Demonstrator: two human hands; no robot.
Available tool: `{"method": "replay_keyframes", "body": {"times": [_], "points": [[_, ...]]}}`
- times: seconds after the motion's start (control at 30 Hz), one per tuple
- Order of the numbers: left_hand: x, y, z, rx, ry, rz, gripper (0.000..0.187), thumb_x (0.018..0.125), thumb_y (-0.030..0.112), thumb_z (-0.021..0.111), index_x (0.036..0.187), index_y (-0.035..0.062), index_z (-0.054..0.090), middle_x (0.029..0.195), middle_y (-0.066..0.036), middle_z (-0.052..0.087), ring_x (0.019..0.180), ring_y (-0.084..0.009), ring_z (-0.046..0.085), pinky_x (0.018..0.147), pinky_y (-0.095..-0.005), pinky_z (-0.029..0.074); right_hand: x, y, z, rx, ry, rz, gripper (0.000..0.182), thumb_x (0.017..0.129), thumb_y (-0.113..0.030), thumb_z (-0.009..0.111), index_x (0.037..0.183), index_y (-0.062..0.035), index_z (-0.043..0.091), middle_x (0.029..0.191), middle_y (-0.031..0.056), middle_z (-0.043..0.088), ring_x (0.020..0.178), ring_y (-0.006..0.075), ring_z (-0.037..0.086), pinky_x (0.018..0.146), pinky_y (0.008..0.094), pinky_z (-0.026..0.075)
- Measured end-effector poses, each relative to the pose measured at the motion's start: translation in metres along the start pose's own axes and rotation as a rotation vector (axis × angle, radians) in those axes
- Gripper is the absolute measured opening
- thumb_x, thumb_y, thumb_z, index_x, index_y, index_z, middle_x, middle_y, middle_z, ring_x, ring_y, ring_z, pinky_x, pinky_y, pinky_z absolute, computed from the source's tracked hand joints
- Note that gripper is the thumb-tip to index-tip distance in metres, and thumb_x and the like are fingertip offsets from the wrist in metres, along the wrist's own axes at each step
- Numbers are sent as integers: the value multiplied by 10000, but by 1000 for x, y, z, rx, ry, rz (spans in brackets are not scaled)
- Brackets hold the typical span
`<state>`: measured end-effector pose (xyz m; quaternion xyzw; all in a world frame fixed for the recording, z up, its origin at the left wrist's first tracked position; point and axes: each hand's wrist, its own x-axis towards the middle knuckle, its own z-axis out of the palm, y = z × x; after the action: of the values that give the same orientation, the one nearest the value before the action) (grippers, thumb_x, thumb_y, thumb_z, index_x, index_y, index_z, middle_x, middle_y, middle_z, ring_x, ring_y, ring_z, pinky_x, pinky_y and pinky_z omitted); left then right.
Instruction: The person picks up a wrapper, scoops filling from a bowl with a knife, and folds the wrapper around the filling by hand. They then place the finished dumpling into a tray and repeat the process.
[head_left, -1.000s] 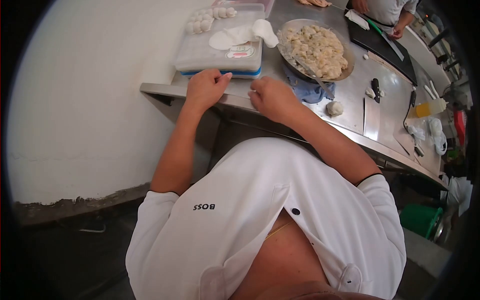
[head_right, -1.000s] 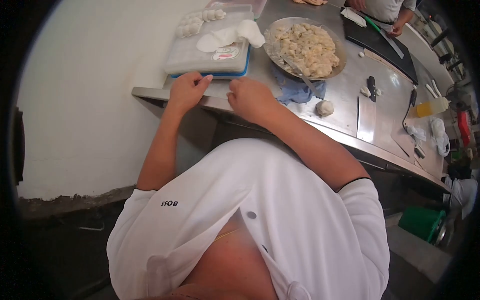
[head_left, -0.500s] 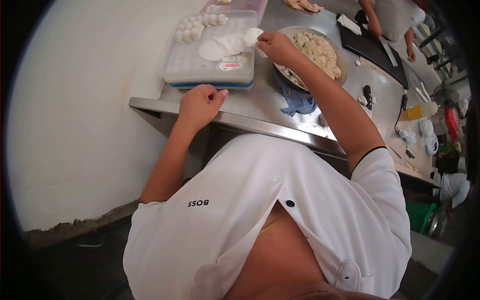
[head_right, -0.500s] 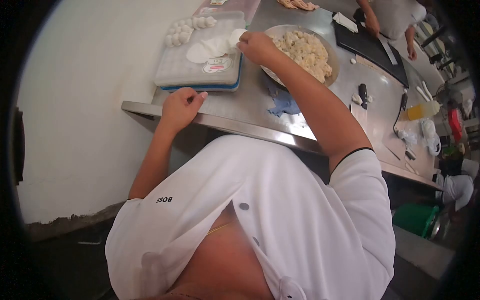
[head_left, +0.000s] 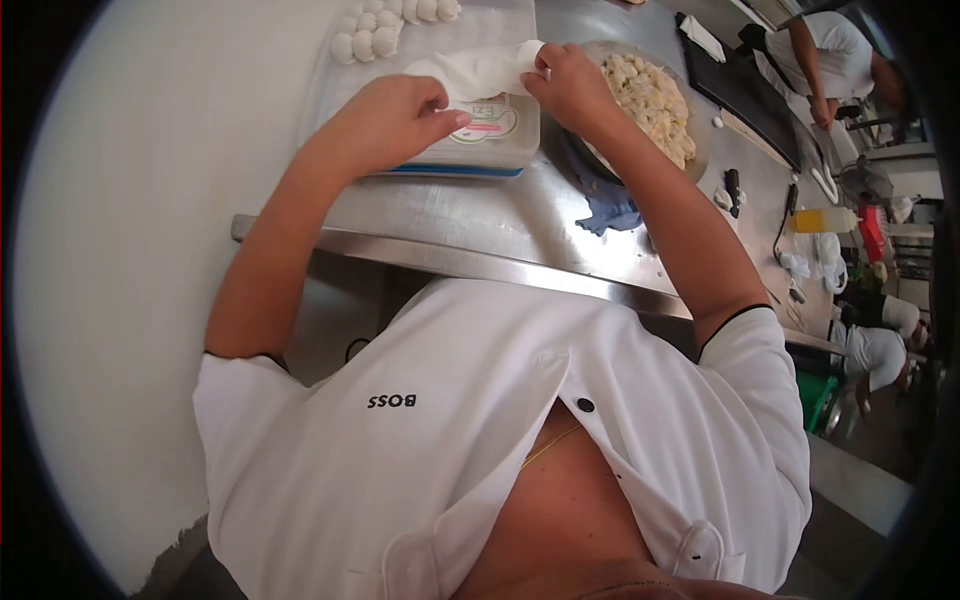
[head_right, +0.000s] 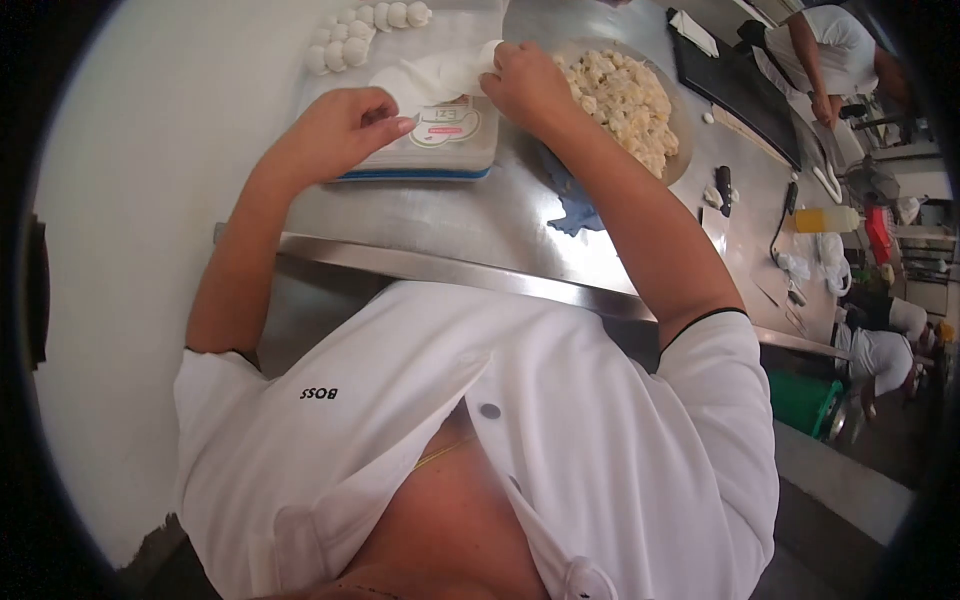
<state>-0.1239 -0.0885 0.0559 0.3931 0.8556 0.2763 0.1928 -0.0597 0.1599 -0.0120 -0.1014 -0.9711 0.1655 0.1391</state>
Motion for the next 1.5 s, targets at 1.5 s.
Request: {"method": "replay_keyframes", "body": {"times": [1.5], "points": [[88, 3, 94, -1217, 208, -394, 303, 922, 248, 629, 1115, 14, 614, 1023, -57, 670, 814, -153, 641, 632, -273, 457, 58, 19, -7, 200, -233, -415, 212, 799, -188, 591, 816, 9, 669, 767, 226, 643, 744, 415, 620, 673, 451, 493]]}}
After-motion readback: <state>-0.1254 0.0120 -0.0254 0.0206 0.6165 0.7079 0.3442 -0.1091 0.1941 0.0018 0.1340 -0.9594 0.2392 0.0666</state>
